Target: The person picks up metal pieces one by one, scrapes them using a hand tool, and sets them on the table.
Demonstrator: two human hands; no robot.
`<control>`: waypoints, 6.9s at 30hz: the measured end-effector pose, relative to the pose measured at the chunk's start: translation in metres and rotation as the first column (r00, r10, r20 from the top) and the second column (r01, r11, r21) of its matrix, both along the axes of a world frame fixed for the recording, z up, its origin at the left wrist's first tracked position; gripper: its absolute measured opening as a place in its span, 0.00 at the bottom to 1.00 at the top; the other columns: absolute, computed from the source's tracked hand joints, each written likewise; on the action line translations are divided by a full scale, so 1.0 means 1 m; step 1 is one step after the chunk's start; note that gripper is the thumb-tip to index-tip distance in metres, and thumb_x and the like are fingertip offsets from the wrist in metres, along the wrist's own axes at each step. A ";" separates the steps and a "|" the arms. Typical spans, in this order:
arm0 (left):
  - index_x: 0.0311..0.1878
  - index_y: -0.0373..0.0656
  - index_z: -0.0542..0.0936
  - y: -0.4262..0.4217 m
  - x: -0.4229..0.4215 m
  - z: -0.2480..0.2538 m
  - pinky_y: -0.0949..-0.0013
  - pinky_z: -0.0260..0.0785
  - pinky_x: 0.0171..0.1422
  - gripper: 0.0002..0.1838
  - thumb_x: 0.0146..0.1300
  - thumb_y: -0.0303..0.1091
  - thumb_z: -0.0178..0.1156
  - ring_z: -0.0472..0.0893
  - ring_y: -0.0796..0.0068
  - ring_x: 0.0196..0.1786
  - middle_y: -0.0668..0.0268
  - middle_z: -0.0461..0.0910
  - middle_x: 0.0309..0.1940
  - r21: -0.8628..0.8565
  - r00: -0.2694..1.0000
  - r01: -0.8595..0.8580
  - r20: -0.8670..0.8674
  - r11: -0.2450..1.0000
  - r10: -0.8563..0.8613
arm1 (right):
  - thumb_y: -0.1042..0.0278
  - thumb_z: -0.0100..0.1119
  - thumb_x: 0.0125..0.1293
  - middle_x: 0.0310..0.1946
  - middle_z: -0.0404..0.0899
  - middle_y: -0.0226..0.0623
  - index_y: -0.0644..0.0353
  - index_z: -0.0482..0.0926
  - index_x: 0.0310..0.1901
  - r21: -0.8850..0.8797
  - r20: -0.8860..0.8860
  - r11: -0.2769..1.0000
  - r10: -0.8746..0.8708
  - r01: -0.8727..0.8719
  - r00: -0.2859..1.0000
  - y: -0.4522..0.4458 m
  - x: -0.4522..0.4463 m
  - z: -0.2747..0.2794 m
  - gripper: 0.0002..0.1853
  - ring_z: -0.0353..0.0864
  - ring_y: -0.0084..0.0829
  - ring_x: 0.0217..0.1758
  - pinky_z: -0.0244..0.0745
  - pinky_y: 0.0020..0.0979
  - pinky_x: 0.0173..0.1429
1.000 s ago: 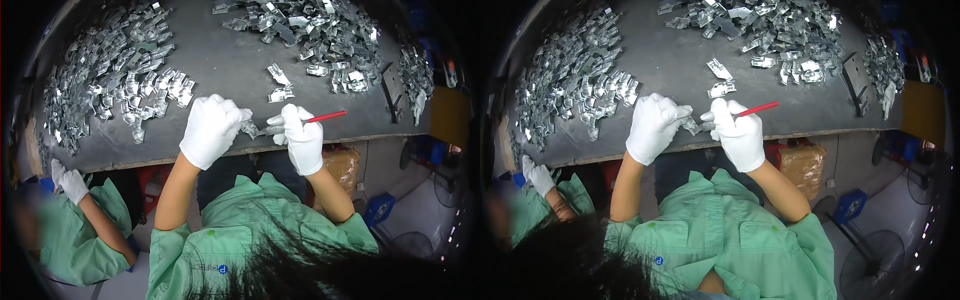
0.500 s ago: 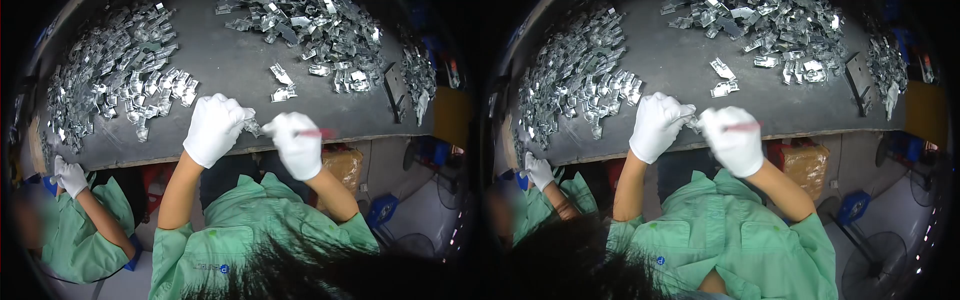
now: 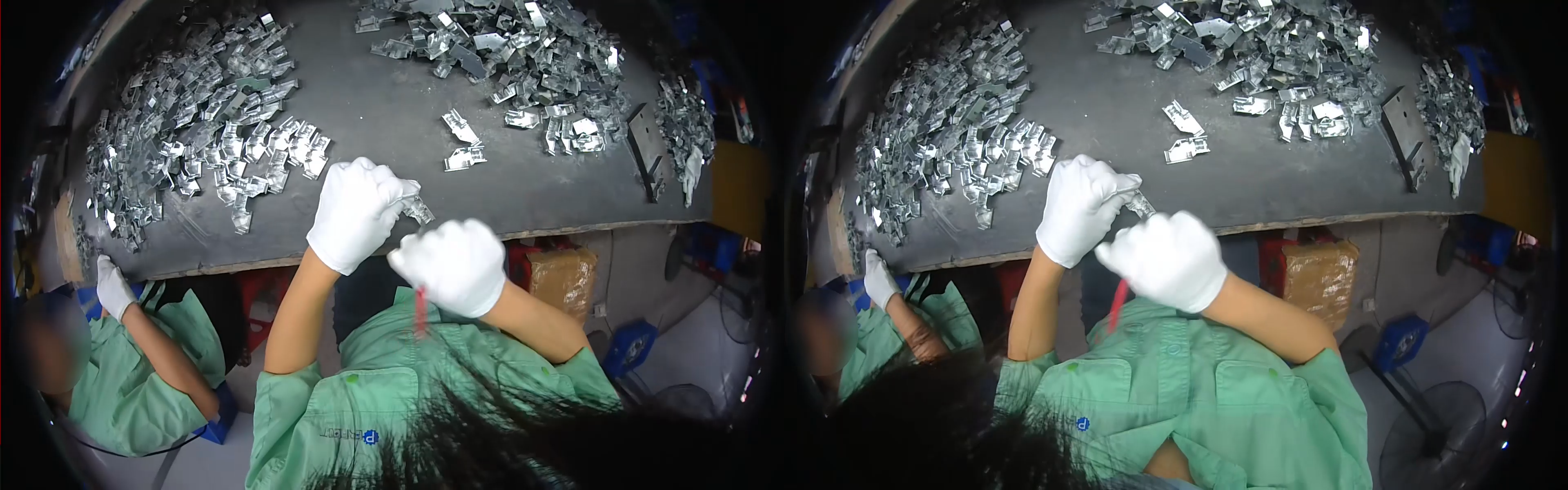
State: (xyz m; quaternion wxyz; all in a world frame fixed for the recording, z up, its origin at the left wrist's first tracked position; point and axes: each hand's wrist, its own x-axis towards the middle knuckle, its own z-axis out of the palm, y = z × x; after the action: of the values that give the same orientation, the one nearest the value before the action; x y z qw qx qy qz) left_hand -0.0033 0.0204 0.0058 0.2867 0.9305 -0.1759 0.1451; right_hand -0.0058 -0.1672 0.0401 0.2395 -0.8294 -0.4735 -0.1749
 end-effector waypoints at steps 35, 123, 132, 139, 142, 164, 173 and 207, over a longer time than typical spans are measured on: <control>0.40 0.54 0.84 0.004 -0.002 -0.004 0.59 0.67 0.39 0.12 0.53 0.31 0.72 0.76 0.64 0.34 0.71 0.78 0.27 0.032 0.996 -0.021 0.090 0.999 0.019 | 0.64 0.53 0.77 0.28 0.85 0.34 0.61 0.81 0.32 0.246 -0.946 0.623 -0.012 0.743 0.324 -0.038 0.015 0.000 0.15 0.77 0.23 0.23 0.71 0.25 0.27; 0.40 0.53 0.82 0.011 0.003 -0.004 0.60 0.66 0.46 0.11 0.53 0.32 0.69 0.79 0.66 0.41 0.73 0.79 0.32 0.018 1.000 -0.002 0.028 1.000 0.002 | 0.56 0.51 0.78 0.29 0.85 0.40 0.63 0.81 0.36 0.070 -0.981 0.755 -0.067 0.652 0.182 -0.016 0.040 0.008 0.19 0.78 0.23 0.24 0.73 0.27 0.31; 0.39 0.54 0.82 0.009 -0.003 -0.006 0.60 0.65 0.45 0.10 0.53 0.32 0.69 0.79 0.66 0.40 0.74 0.79 0.32 0.020 1.000 -0.005 0.023 1.000 0.005 | 0.79 0.66 0.52 0.24 0.76 0.23 0.48 0.81 0.29 0.034 -0.182 0.999 0.005 0.001 0.983 -0.014 0.035 0.008 0.09 0.76 0.32 0.26 0.70 0.34 0.30; 0.30 0.53 0.78 0.006 -0.001 -0.009 0.61 0.67 0.42 0.03 0.55 0.36 0.64 0.77 0.67 0.36 0.71 0.74 0.27 -0.012 0.996 -0.016 0.090 1.000 0.017 | 0.53 0.49 0.79 0.32 0.86 0.38 0.61 0.82 0.35 0.067 -0.989 0.704 -0.046 0.707 0.139 -0.010 0.040 -0.004 0.22 0.79 0.20 0.23 0.69 0.22 0.26; 0.33 0.53 0.80 0.010 0.001 -0.005 0.61 0.67 0.42 0.04 0.54 0.35 0.65 0.77 0.67 0.37 0.71 0.75 0.27 -0.060 0.997 -0.003 0.073 0.998 0.007 | 0.51 0.50 0.79 0.28 0.85 0.38 0.63 0.81 0.36 0.098 -0.976 0.725 -0.062 0.682 0.207 -0.025 0.041 -0.004 0.22 0.78 0.20 0.21 0.68 0.20 0.25; 0.40 0.55 0.82 0.007 -0.001 -0.005 0.58 0.64 0.45 0.14 0.49 0.30 0.72 0.76 0.64 0.38 0.73 0.76 0.30 0.014 0.998 -0.005 0.056 1.000 0.004 | 0.55 0.68 0.59 0.16 0.66 0.22 0.50 0.75 0.23 -0.175 0.078 0.984 -0.005 0.019 0.997 0.007 0.005 0.007 0.14 0.67 0.26 0.21 0.61 0.30 0.24; 0.38 0.54 0.84 0.003 0.000 -0.003 0.58 0.65 0.45 0.09 0.53 0.32 0.71 0.77 0.64 0.37 0.72 0.78 0.28 0.024 0.999 -0.032 0.039 0.999 0.031 | 0.61 0.65 0.62 0.16 0.67 0.25 0.53 0.78 0.26 -0.168 -0.034 0.985 -0.033 0.027 0.999 -0.007 0.031 0.013 0.10 0.71 0.26 0.22 0.65 0.30 0.26; 0.36 0.53 0.85 0.000 0.003 -0.002 0.59 0.66 0.42 0.08 0.53 0.32 0.73 0.77 0.64 0.35 0.72 0.79 0.26 -0.028 0.998 -0.026 0.063 0.999 0.027 | 0.64 0.60 0.73 0.26 0.83 0.32 0.58 0.84 0.37 0.242 -0.857 0.851 -0.038 0.465 0.514 -0.015 0.033 -0.001 0.09 0.80 0.26 0.22 0.73 0.30 0.27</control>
State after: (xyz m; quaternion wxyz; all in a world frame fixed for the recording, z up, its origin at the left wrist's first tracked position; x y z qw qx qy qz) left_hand -0.0007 0.0205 0.0034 0.2918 0.9237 -0.1704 0.1806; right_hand 0.0273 -0.1819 0.0393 0.5860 -0.7951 -0.1211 0.0988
